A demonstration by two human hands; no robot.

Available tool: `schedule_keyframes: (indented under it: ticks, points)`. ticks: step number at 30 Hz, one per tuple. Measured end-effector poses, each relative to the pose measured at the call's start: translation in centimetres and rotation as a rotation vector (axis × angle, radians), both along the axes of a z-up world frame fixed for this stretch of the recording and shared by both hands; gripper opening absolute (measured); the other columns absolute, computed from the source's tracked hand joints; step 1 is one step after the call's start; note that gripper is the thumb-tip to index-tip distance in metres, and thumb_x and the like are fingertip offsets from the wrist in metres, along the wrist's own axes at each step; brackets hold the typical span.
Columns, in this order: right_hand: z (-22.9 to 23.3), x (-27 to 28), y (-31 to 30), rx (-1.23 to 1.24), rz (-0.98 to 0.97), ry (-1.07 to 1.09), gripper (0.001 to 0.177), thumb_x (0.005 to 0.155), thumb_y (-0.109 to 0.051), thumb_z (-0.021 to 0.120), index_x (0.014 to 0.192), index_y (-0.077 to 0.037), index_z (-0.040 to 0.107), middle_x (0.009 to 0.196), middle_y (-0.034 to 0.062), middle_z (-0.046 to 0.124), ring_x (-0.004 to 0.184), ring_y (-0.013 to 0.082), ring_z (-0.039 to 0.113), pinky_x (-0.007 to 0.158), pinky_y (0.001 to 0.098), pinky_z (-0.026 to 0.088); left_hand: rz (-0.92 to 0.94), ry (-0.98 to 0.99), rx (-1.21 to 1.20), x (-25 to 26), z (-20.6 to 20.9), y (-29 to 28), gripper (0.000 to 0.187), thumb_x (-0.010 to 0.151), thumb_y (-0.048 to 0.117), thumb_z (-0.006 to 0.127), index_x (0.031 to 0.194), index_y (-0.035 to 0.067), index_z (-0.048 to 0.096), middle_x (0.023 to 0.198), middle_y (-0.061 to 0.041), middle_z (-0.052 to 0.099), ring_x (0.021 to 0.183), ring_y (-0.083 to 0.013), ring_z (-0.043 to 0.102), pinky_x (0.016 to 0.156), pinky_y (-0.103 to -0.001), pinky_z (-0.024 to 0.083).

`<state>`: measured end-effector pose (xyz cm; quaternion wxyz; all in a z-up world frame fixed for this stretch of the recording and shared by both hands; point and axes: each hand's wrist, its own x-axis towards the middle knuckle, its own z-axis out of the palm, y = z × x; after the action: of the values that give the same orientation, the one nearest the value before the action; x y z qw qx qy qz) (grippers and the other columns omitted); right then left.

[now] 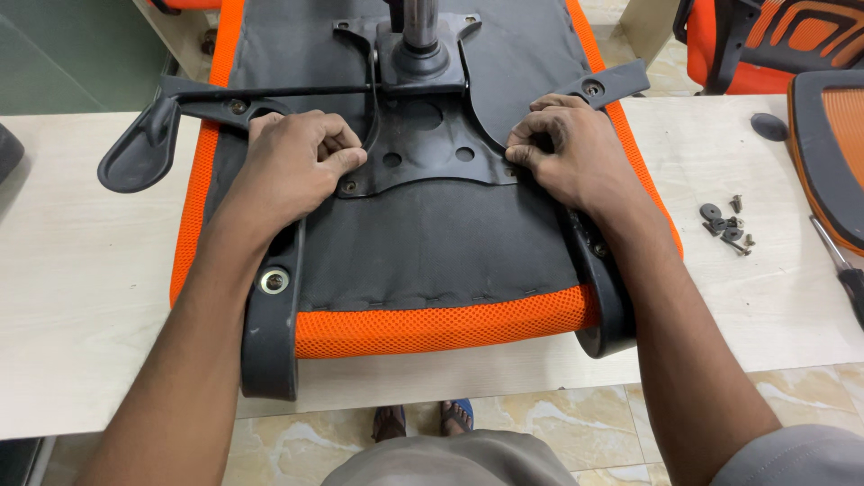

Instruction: The person assembles an office chair by attaching the gas lift and base to the underside of the seat. They align the metal plate, insert washers and bolts, and tighten them with a screwdriver.

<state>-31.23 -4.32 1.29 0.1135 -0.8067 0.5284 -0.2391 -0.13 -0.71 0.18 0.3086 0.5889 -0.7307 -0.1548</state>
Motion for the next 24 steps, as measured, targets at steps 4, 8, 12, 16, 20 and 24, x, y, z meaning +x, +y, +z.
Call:
schedule_keyframes:
  ticks: [4,8,12,16,20,24]
  points:
    - [1.1,0.8,0.5,0.007,0.005,0.093,0.022,0.087,-0.027,0.078,0.098,-0.009,0.078,0.105,0.0099,0.074,0.115,0.0266,0.061,0.098,0.0402,0.048,0.015,-0.109,-0.009,-1.0,0.7,-0.8,0.023,0.09,0.033,0.075,0.09,0.01,0.077,0.074,-0.004,0.074,0.071,-0.0162,0.068,0.108,-0.041,0.035]
    - [1.8,2.2,0.6,0.16,-0.091,0.2,0.023,0.095,-0.032,0.071,0.104,-0.011,0.076,0.09,0.0089,0.075,0.087,0.026,0.071,0.083,0.0414,0.055,0.031,-0.285,0.018,-2.0,0.7,-1.1,0.032,0.097,0.038,0.067,0.094,0.007,0.072,0.07,-0.01,0.073,0.074,-0.0237,0.067,0.108,-0.044,0.031]
    - [1.8,2.5,0.8,0.038,-0.049,0.162,0.022,0.092,-0.029,0.072,0.104,-0.01,0.076,0.084,0.0085,0.074,0.08,0.0272,0.071,0.076,0.043,0.054,-0.008,-0.435,-0.154,-2.4,-0.1,-1.2,0.035,0.108,0.034,0.055,0.098,0.003,0.068,0.082,-0.012,0.072,0.077,-0.0302,0.066,0.099,-0.048,0.034]
    - [1.0,2.2,0.5,-0.001,-0.037,0.188,0.022,0.094,-0.03,0.071,0.105,-0.012,0.076,0.088,0.0099,0.074,0.085,0.0294,0.07,0.077,0.0456,0.053,-0.016,-0.458,-0.095,-2.3,-0.6,-1.6,0.034,0.109,0.031,0.048,0.098,0.005,0.068,0.08,-0.013,0.072,0.074,-0.0294,0.068,0.099,-0.049,0.036]
    - [0.3,2.0,0.2,-0.178,0.073,0.191,0.017,0.095,-0.024,0.07,0.104,-0.011,0.074,0.093,0.0098,0.074,0.091,0.0336,0.067,0.079,0.0487,0.05,-0.007,-0.471,-0.077,-2.5,-0.7,-1.7,0.035,0.11,0.029,0.045,0.099,0.003,0.066,0.078,-0.012,0.071,0.073,-0.0301,0.068,0.095,-0.049,0.041]
    - [0.0,1.9,0.2,-0.187,0.065,0.182,0.015,0.096,-0.022,0.069,0.106,-0.011,0.073,0.095,0.0104,0.073,0.092,0.0345,0.066,0.082,0.0486,0.05,-0.014,-0.458,-0.118,-2.6,-0.7,-1.5,0.034,0.11,0.028,0.046,0.1,0.002,0.065,0.081,-0.013,0.07,0.075,-0.0311,0.068,0.09,-0.05,0.043]
